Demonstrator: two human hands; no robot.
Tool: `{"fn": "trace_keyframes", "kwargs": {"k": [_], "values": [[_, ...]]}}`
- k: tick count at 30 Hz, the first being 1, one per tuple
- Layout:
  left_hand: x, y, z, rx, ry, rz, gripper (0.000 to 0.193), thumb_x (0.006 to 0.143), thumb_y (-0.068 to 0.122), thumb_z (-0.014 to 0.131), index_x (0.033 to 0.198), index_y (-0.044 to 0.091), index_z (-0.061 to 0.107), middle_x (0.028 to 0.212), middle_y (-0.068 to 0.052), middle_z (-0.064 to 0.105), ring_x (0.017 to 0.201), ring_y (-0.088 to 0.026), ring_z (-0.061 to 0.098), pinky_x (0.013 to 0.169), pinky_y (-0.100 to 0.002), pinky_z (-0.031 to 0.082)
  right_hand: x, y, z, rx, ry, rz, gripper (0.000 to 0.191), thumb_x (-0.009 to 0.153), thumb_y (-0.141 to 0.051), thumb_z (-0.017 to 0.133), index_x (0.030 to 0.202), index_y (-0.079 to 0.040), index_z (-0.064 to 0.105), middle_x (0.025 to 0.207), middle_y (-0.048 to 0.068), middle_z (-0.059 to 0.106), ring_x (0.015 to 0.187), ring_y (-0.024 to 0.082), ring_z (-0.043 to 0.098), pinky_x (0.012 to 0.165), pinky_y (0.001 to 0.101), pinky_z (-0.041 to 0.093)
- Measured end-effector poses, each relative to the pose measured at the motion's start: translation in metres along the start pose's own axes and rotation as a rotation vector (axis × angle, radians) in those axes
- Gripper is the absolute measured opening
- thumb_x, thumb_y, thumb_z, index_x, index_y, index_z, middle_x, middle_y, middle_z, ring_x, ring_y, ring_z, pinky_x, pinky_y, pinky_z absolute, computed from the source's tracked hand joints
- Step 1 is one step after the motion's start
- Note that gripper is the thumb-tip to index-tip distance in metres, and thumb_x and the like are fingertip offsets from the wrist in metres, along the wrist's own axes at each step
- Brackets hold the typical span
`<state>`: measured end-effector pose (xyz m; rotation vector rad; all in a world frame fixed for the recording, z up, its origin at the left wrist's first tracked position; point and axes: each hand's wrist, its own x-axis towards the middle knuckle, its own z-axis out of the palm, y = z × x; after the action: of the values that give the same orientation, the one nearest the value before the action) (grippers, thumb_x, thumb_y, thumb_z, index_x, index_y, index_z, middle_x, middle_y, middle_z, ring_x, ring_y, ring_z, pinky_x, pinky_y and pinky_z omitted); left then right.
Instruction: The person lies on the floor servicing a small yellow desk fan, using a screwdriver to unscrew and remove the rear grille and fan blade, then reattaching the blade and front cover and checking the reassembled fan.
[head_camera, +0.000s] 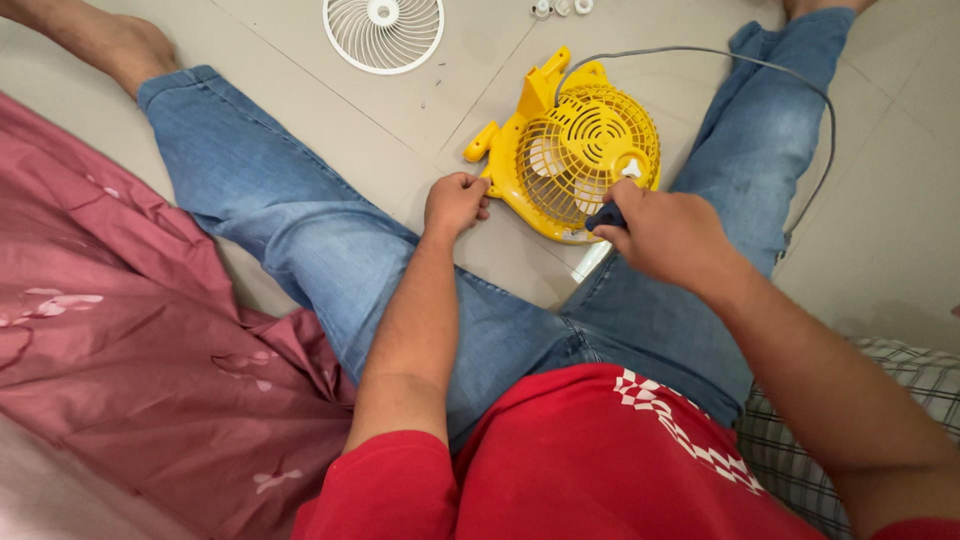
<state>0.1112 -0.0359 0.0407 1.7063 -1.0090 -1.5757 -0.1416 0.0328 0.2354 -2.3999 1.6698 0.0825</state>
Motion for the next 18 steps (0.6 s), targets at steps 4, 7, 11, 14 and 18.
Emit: {"fn": "trace_keyframes", "kwargs": {"k": [4,7,11,14,18], "values": [[0.000,0.000,0.000,-0.001,-0.002,-0.021,0.025,0.094,0.028,0.068,0.093,0.004,0.071,0.072,-0.003,0.071,0.056,-0.012,0.068,0.047,-0.028,0.050,-0.003,-0.003,0.009,-0.044,0.004,0.101,0.043,0.088,-0.045,0.074,0.111,-0.011,0.060,0.078,0.015,0.072,0.072,0.039,0.071,0.061,0.0518,0.054],[0.000,0.001,-0.001,0.008,0.001,-0.023,0.024,0.094,0.029,0.068,0.094,0.005,0.071,0.072,-0.003,0.072,0.056,-0.012,0.069,0.047,-0.027,0.050,-0.003,-0.004,0.014,-0.028,0.049,0.103,0.043,0.088,-0.046,0.074,0.109,-0.011,0.060,0.074,0.015,0.071,0.069,0.040,0.070,0.059,0.0520,0.054],[0.001,0.001,-0.001,-0.003,0.003,-0.040,0.024,0.093,0.028,0.069,0.095,0.005,0.071,0.072,-0.003,0.072,0.057,-0.012,0.069,0.046,-0.028,0.049,-0.003,-0.002,0.018,-0.017,0.071,0.113,0.043,0.089,-0.047,0.074,0.106,-0.010,0.060,0.072,0.015,0.071,0.068,0.040,0.070,0.059,0.0517,0.054],[0.001,0.002,-0.001,-0.012,0.005,-0.029,0.024,0.093,0.028,0.069,0.094,0.005,0.071,0.072,-0.003,0.071,0.057,-0.012,0.069,0.046,-0.028,0.049,-0.003,0.000,0.019,0.004,0.096,0.103,0.042,0.089,-0.046,0.075,0.105,-0.009,0.060,0.072,0.014,0.071,0.067,0.040,0.070,0.058,0.0517,0.053],[0.001,0.003,-0.001,-0.009,0.008,-0.019,0.024,0.093,0.028,0.069,0.094,0.004,0.071,0.072,-0.004,0.071,0.056,-0.012,0.069,0.046,-0.028,0.049,-0.002,0.001,0.020,0.000,0.119,0.095,0.042,0.089,-0.045,0.076,0.104,-0.009,0.061,0.072,0.015,0.071,0.067,0.039,0.070,0.058,0.0514,0.053]]}}
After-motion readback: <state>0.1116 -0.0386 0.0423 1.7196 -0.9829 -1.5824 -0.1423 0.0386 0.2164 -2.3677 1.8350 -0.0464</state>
